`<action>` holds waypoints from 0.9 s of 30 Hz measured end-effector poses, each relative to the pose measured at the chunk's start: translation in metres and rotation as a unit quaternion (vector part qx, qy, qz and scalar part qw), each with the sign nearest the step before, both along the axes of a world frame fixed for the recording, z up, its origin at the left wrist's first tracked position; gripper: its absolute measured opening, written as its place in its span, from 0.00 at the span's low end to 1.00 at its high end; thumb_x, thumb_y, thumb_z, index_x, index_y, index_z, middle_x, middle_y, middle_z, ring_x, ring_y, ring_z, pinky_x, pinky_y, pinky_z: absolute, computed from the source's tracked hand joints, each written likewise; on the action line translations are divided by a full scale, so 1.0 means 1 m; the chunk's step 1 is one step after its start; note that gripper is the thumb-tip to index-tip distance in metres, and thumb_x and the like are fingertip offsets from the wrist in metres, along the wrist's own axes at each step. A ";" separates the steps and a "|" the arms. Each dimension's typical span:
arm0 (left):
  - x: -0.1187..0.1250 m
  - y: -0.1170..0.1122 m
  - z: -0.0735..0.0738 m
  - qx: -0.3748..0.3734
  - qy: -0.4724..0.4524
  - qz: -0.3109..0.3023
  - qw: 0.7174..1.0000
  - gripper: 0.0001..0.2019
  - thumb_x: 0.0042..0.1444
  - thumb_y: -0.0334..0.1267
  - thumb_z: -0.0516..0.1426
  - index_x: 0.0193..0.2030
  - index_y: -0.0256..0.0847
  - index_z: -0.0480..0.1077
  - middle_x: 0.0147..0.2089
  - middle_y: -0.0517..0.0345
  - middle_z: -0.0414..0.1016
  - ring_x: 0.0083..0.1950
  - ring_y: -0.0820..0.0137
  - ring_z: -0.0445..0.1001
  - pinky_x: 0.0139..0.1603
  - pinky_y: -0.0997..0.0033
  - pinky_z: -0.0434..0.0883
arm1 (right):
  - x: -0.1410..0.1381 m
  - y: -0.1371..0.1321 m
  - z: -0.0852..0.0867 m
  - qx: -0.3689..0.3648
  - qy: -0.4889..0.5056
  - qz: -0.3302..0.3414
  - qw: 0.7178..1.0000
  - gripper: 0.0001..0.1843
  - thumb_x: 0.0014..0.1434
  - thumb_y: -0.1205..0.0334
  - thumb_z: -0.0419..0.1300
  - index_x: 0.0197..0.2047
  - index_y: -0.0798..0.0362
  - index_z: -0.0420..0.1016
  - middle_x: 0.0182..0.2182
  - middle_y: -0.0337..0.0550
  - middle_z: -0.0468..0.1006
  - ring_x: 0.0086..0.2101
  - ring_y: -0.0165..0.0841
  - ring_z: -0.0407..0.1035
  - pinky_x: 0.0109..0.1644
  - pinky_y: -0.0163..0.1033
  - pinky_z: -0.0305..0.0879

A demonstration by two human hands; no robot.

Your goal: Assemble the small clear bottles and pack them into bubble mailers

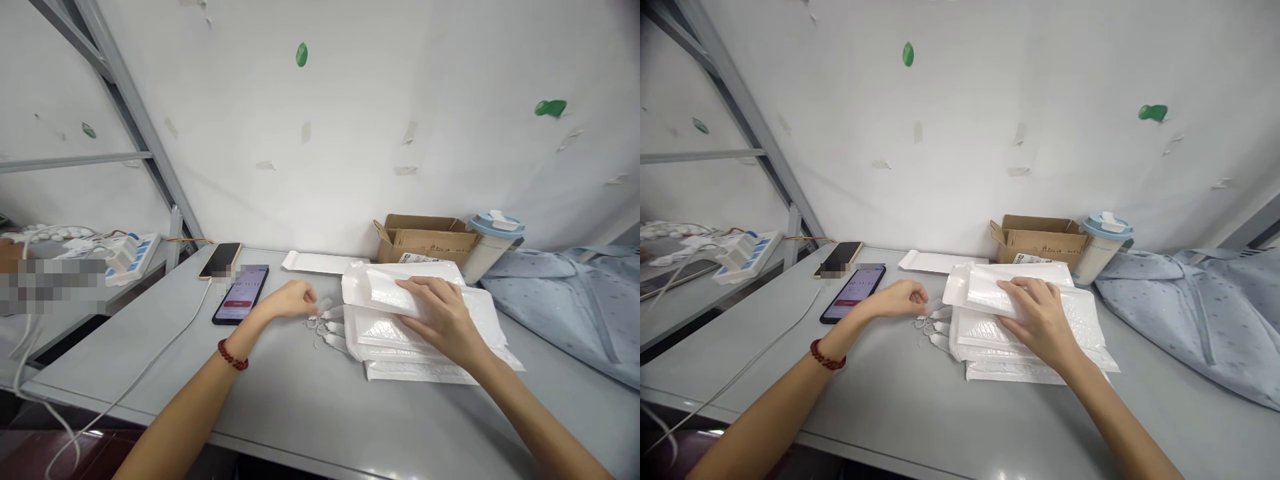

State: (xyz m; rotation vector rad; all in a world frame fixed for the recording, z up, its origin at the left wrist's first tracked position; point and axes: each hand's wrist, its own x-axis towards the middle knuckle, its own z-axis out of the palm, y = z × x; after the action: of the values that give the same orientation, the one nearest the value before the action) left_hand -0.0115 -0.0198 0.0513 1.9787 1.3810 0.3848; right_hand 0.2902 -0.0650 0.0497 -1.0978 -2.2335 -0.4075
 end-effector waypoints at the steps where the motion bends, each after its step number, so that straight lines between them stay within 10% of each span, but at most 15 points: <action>1: 0.002 0.000 -0.003 -0.003 0.021 -0.005 1.000 0.11 0.39 0.40 0.60 0.29 0.36 0.73 0.29 0.55 0.75 0.29 0.68 0.71 0.27 0.75 0.62 | 0.000 0.000 -0.001 -0.005 -0.001 -0.003 1.000 0.22 0.59 0.56 0.54 0.57 0.46 0.60 0.45 0.48 0.68 0.45 0.42 0.63 0.48 0.48 0.55; 5: 0.008 -0.002 0.000 0.027 0.024 0.005 0.999 0.07 0.41 0.37 0.57 0.25 0.35 0.72 0.23 0.58 0.72 0.27 0.70 0.69 0.26 0.75 0.61 | -0.003 0.000 -0.004 -0.018 -0.003 -0.008 1.000 0.24 0.58 0.56 0.55 0.58 0.45 0.59 0.46 0.49 0.67 0.45 0.44 0.63 0.49 0.49 0.53; 12: 0.009 -0.018 0.036 0.121 -0.157 -0.008 0.980 0.16 0.55 0.44 0.52 0.45 0.41 0.74 0.40 0.55 0.75 0.36 0.71 0.69 0.36 0.73 0.65 | -0.005 0.000 -0.004 -0.017 -0.006 -0.004 1.000 0.22 0.58 0.58 0.56 0.56 0.47 0.60 0.45 0.50 0.67 0.46 0.44 0.63 0.48 0.48 0.53; 22: 0.045 -0.037 0.014 0.209 -0.196 -0.014 0.958 0.16 0.54 0.36 0.58 0.50 0.47 0.72 0.45 0.56 0.76 0.43 0.70 0.67 0.39 0.71 0.67 | -0.014 -0.007 -0.003 0.010 -0.023 -0.006 1.000 0.20 0.58 0.60 0.56 0.54 0.50 0.61 0.45 0.51 0.68 0.45 0.44 0.64 0.46 0.48 0.53; 27: 0.024 -0.024 0.023 0.213 -0.163 0.120 0.956 0.10 0.54 0.38 0.53 0.38 0.39 0.75 0.41 0.54 0.77 0.40 0.68 0.71 0.39 0.71 0.66 | -0.011 -0.004 -0.004 0.033 0.007 -0.037 0.999 0.20 0.59 0.58 0.54 0.54 0.50 0.61 0.44 0.50 0.69 0.44 0.44 0.64 0.47 0.49 0.53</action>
State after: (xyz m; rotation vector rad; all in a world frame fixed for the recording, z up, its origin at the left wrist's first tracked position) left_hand 0.0123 -0.0437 0.0747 1.9560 1.4058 1.1510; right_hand 0.2797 -0.0695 0.0454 -1.1476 -2.1577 -0.4990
